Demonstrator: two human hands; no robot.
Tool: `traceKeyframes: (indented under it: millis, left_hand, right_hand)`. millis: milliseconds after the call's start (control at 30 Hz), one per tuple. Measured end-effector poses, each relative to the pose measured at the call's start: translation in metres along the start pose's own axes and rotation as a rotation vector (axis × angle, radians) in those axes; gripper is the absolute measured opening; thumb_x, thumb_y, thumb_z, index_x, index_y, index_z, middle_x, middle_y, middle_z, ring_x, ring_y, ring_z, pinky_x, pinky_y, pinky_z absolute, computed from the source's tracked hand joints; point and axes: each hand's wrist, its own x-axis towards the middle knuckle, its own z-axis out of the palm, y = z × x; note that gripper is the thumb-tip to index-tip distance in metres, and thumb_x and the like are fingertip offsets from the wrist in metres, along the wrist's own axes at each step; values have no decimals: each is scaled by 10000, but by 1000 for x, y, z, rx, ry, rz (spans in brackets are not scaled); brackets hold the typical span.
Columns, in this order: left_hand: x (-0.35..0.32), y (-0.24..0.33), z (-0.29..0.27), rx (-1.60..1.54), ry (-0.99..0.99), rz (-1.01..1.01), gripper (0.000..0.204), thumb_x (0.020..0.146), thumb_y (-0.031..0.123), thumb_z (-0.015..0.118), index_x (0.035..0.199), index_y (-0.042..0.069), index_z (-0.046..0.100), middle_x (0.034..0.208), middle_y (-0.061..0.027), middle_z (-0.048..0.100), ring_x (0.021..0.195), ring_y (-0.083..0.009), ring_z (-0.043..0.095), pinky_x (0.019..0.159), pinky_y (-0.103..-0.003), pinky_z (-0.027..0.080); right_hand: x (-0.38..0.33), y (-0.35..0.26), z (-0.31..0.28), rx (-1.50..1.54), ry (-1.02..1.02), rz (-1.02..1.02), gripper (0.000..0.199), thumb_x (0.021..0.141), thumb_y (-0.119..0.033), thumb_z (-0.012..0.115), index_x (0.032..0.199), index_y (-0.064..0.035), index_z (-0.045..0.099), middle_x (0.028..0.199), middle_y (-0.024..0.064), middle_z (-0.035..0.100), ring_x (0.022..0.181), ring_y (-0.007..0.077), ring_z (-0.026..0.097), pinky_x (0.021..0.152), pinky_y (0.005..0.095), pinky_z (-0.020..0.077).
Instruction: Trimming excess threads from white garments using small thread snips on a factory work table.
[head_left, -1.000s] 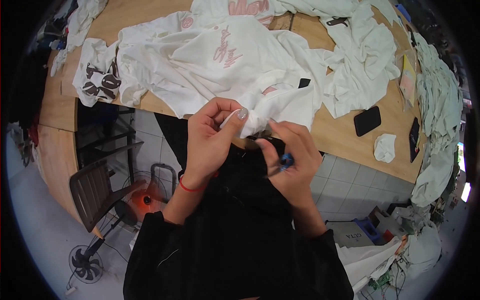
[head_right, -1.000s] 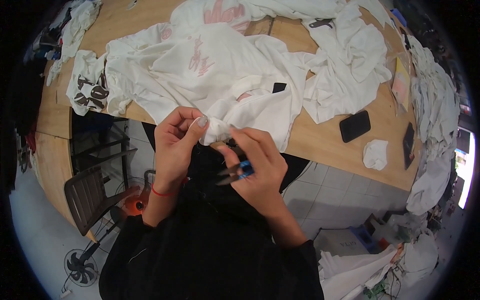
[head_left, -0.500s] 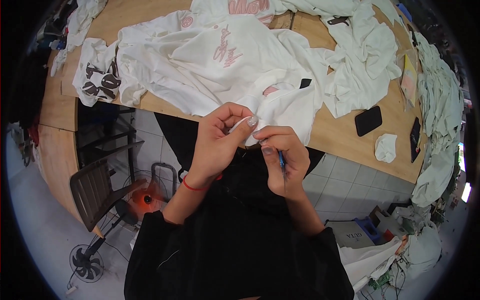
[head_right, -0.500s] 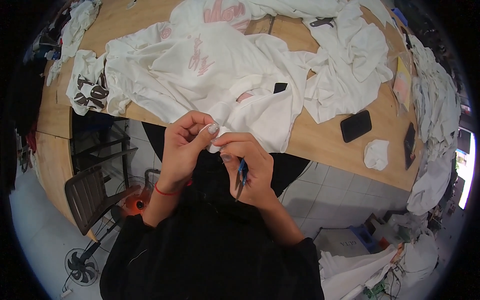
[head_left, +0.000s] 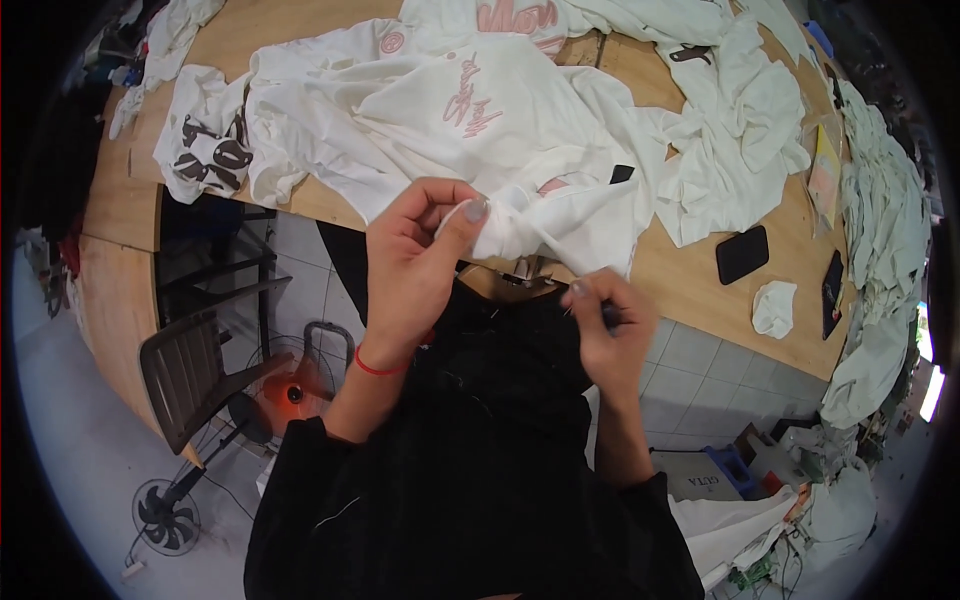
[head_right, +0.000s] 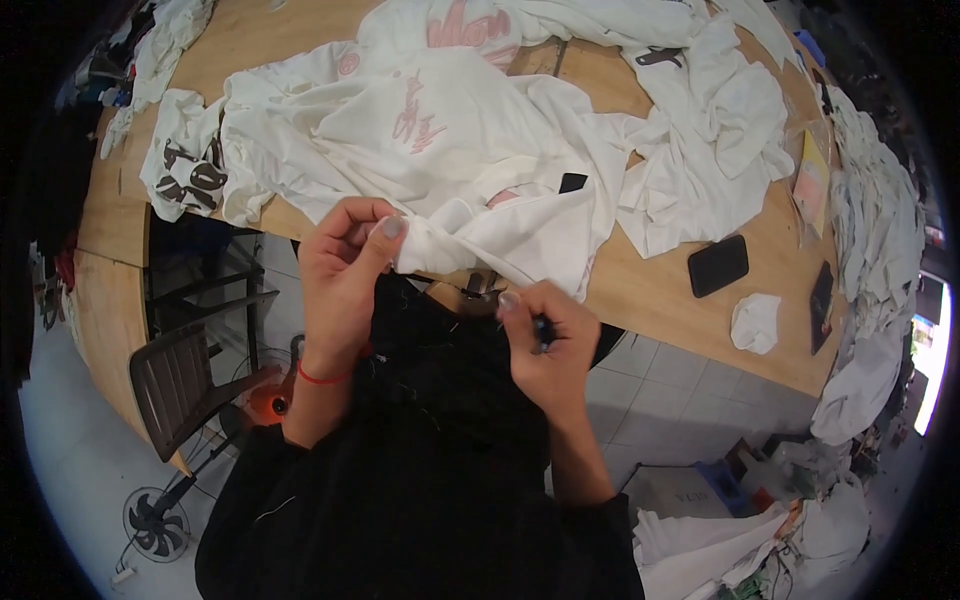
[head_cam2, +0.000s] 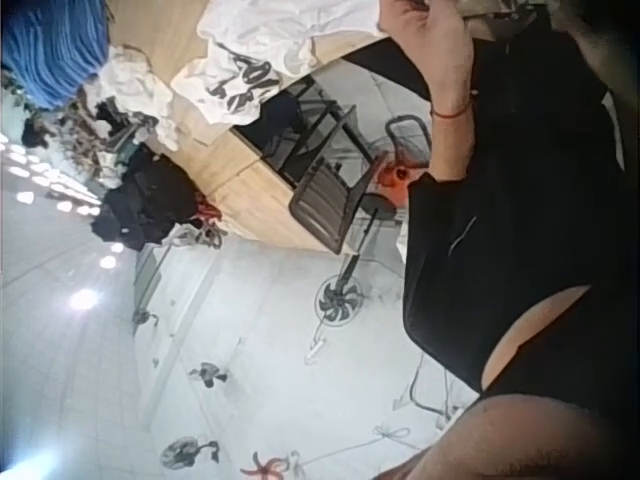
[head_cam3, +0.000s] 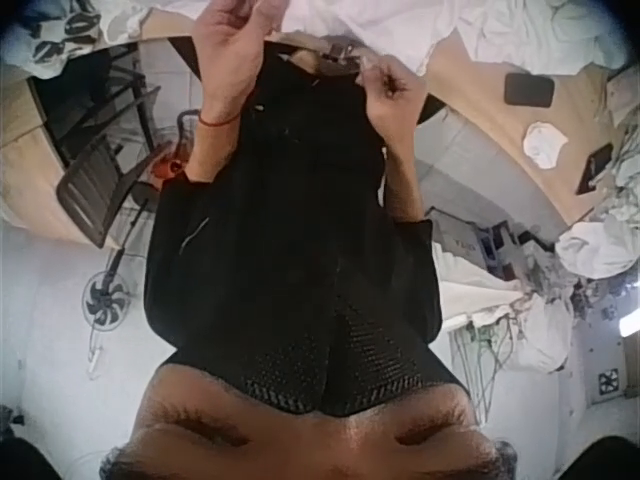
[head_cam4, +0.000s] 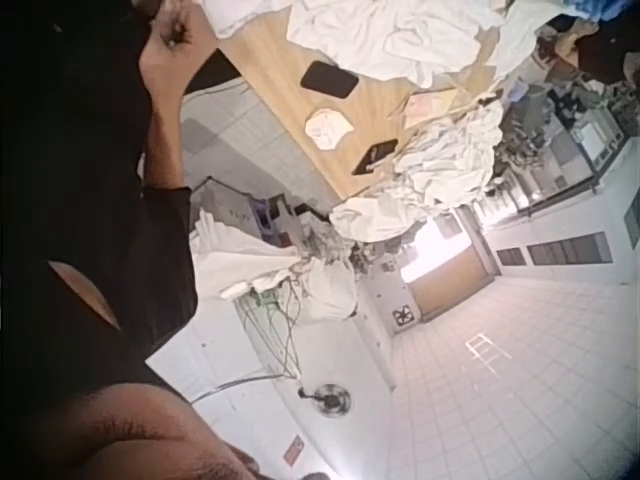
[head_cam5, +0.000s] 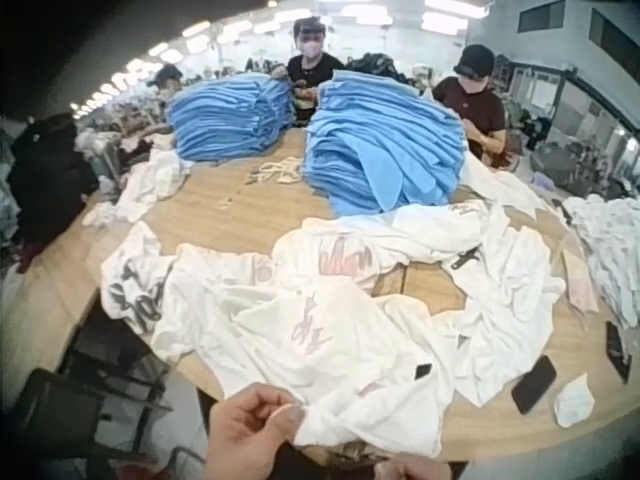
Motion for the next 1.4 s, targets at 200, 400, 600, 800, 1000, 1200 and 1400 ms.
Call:
traceKeyframes:
  millis: [200, 400, 600, 800, 1000, 1200, 1400]
  left_hand:
    - [-13, -11, -2, 26, -109, -3, 120, 1030, 45, 729, 1119, -24, 688, 1002, -3, 719, 890, -34, 612, 780, -190, 473]
    - [-25, -20, -23, 315, 273, 231, 44, 1009, 36, 739, 998, 19, 700, 876, -4, 675, 834, -73, 623, 738, -207, 480]
    - [-62, -41, -12, -42, -251, -168, 340, 1094, 257, 658, 1213, -55, 728, 944, -1, 742, 845, -24, 617, 734, -203, 487]
    - [-41, -26, -9, -266, -138, -195, 244, 970, -23, 762, 1211, -59, 750, 1082, -62, 788, 946, -64, 698, 823, -222, 554]
    - [-44, -22, -19, -261, -160, -167, 269, 956, -53, 760, 1224, -68, 742, 1090, -76, 790, 956, -83, 718, 834, -223, 563]
    - [-43, -18, -13, -348, -124, -262, 330, 960, -64, 741, 1287, -69, 699, 1114, -97, 783, 935, -99, 730, 814, -228, 582]
    - [-42, -13, -7, -421, -140, -247, 403, 966, -56, 734, 1352, -102, 631, 1190, -161, 768, 1044, -178, 759, 927, -321, 642]
  right_hand:
    - [34, -45, 16, 77, -55, 0, 178, 852, 51, 827, 1004, -13, 760, 852, 6, 699, 629, 34, 488, 552, 232, 367]
    - [23, -29, 18, -230, 117, -469, 327, 704, 138, 773, 980, -36, 789, 816, 56, 670, 634, 168, 603, 567, 274, 440]
    - [18, -23, 19, -341, 117, -783, 386, 657, 122, 787, 998, -58, 808, 805, 45, 652, 591, 162, 567, 511, 291, 381]
    - [4, -20, 18, -409, 43, -827, 364, 677, 31, 823, 1034, -39, 817, 863, 46, 663, 614, 145, 571, 496, 271, 371]
    - [-13, -19, 9, 28, 19, -314, 245, 856, 20, 810, 1097, 9, 766, 831, 28, 644, 609, 90, 508, 535, 236, 381]
    - [-15, -19, 4, 45, 34, -160, 542, 959, -210, 809, 1360, 12, 521, 824, 2, 549, 663, 95, 428, 650, 218, 393]
    - [-10, -42, 15, -336, 65, -226, 391, 820, -95, 886, 1140, -17, 675, 862, 88, 628, 668, 197, 637, 522, 306, 459]
